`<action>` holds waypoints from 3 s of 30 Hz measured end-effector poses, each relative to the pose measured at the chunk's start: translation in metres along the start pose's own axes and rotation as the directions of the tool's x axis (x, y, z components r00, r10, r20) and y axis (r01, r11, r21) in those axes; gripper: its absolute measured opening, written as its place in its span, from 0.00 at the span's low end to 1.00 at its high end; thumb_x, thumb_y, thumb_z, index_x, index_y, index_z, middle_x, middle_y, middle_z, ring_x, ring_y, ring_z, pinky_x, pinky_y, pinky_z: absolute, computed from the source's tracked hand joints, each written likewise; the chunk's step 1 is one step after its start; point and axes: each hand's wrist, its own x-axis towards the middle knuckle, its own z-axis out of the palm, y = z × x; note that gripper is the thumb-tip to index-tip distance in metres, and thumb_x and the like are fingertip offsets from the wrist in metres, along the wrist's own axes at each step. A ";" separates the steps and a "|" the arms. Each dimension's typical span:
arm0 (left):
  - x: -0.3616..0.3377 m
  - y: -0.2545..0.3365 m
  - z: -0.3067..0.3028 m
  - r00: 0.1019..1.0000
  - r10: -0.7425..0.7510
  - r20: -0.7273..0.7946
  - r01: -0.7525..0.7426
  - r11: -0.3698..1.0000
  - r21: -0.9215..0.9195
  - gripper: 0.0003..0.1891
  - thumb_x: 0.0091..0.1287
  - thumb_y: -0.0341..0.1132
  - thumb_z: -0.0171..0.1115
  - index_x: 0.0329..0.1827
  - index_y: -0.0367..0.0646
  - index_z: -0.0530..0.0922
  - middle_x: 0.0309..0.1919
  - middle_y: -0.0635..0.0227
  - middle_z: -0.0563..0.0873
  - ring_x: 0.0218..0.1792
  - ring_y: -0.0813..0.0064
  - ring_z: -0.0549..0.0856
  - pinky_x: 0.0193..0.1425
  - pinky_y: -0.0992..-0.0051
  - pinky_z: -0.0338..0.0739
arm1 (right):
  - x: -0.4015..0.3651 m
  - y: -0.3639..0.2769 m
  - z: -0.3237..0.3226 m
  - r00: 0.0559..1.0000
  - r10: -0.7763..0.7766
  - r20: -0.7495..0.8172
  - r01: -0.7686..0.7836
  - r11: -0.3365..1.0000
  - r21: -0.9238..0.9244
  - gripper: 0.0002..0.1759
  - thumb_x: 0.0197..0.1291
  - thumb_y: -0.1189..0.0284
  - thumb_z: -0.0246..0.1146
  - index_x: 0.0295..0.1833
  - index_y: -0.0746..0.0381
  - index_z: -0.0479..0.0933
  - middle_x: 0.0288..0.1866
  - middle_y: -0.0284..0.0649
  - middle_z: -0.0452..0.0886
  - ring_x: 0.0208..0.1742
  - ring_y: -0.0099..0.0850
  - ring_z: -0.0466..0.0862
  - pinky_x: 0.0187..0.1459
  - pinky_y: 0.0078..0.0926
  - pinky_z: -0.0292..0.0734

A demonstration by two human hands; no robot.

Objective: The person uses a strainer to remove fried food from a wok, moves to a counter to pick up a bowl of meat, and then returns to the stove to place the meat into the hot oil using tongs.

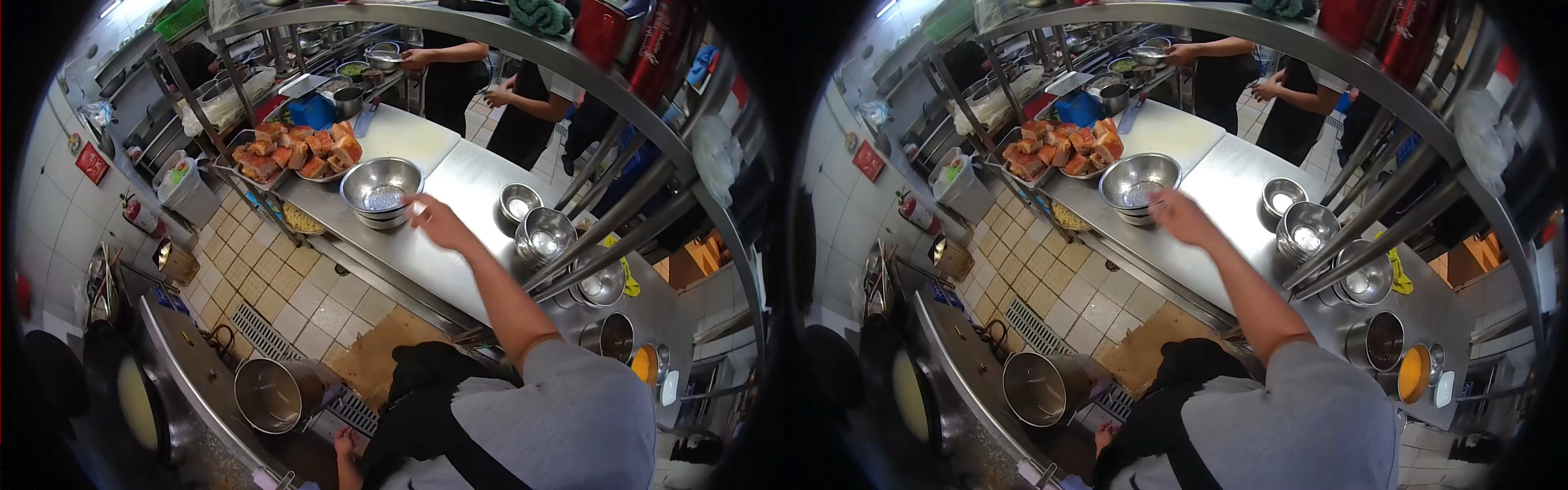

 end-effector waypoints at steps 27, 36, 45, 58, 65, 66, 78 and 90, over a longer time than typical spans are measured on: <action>-0.001 0.091 0.106 0.974 0.068 0.216 -0.167 0.860 0.482 0.12 0.64 0.27 0.48 0.51 0.38 0.70 0.32 0.65 0.78 0.30 0.75 0.77 0.29 0.76 0.74 | -0.052 0.093 -0.144 0.765 -0.020 -0.643 -0.485 0.640 -0.597 0.38 0.54 0.61 0.60 0.66 0.65 0.53 0.64 0.54 0.59 0.66 0.49 0.59 0.62 0.41 0.59; 0.084 0.186 0.109 0.931 0.081 0.356 -0.177 0.953 0.245 0.14 0.64 0.29 0.50 0.53 0.41 0.68 0.33 0.64 0.78 0.27 0.75 0.78 0.23 0.79 0.71 | -0.097 0.132 -0.139 0.671 0.483 -0.562 -0.736 0.344 -0.583 0.21 0.51 0.56 0.61 0.42 0.63 0.76 0.45 0.47 0.78 0.50 0.41 0.77 0.47 0.41 0.73; 0.057 0.204 0.102 0.942 0.016 0.334 -0.200 0.828 0.524 0.14 0.64 0.32 0.53 0.52 0.40 0.71 0.37 0.65 0.79 0.29 0.76 0.78 0.28 0.81 0.72 | -0.087 0.089 -0.158 0.449 0.180 -0.875 -0.723 0.648 -0.238 0.17 0.64 0.63 0.44 0.41 0.66 0.71 0.43 0.54 0.76 0.46 0.52 0.75 0.46 0.45 0.69; 0.031 0.171 0.069 0.964 0.129 0.234 -0.236 0.822 0.518 0.14 0.65 0.33 0.51 0.52 0.38 0.71 0.31 0.68 0.79 0.28 0.78 0.79 0.30 0.77 0.73 | 0.018 0.086 -0.150 0.665 0.388 -0.638 0.034 0.838 0.544 0.22 0.64 0.59 0.52 0.48 0.68 0.73 0.42 0.40 0.78 0.41 0.26 0.76 0.44 0.24 0.71; 0.060 0.135 0.064 0.965 0.125 0.232 -0.195 0.932 0.307 0.14 0.65 0.30 0.52 0.53 0.39 0.71 0.32 0.65 0.80 0.32 0.77 0.80 0.36 0.76 0.76 | 0.219 0.104 -0.111 0.965 -0.060 -0.254 -0.071 0.876 -0.478 0.13 0.53 0.67 0.57 0.42 0.60 0.78 0.37 0.45 0.81 0.39 0.40 0.80 0.40 0.34 0.72; 0.080 0.121 0.056 0.959 0.119 0.255 -0.202 0.922 0.329 0.14 0.65 0.30 0.52 0.53 0.39 0.71 0.32 0.65 0.80 0.32 0.77 0.80 0.36 0.76 0.76 | 0.230 0.099 -0.102 0.960 0.020 -0.280 -0.149 0.882 -0.447 0.13 0.53 0.66 0.57 0.44 0.55 0.78 0.38 0.42 0.81 0.39 0.39 0.81 0.40 0.36 0.72; 0.119 0.086 0.023 0.939 0.133 0.316 -0.253 0.891 0.378 0.12 0.64 0.30 0.52 0.50 0.38 0.73 0.33 0.67 0.80 0.32 0.78 0.79 0.37 0.79 0.74 | 0.024 0.149 -0.125 0.856 0.077 -0.511 -0.420 0.678 -0.603 0.08 0.48 0.76 0.53 0.36 0.62 0.74 0.43 0.46 0.76 0.46 0.45 0.76 0.43 0.42 0.72; 0.096 0.181 0.072 0.952 0.012 0.306 -0.192 0.804 0.563 0.12 0.64 0.29 0.50 0.50 0.40 0.72 0.29 0.66 0.79 0.28 0.76 0.78 0.26 0.77 0.71 | -0.071 0.132 -0.159 0.530 0.328 -0.782 -0.790 0.525 -0.316 0.10 0.55 0.70 0.53 0.42 0.60 0.73 0.43 0.47 0.78 0.49 0.46 0.75 0.47 0.41 0.70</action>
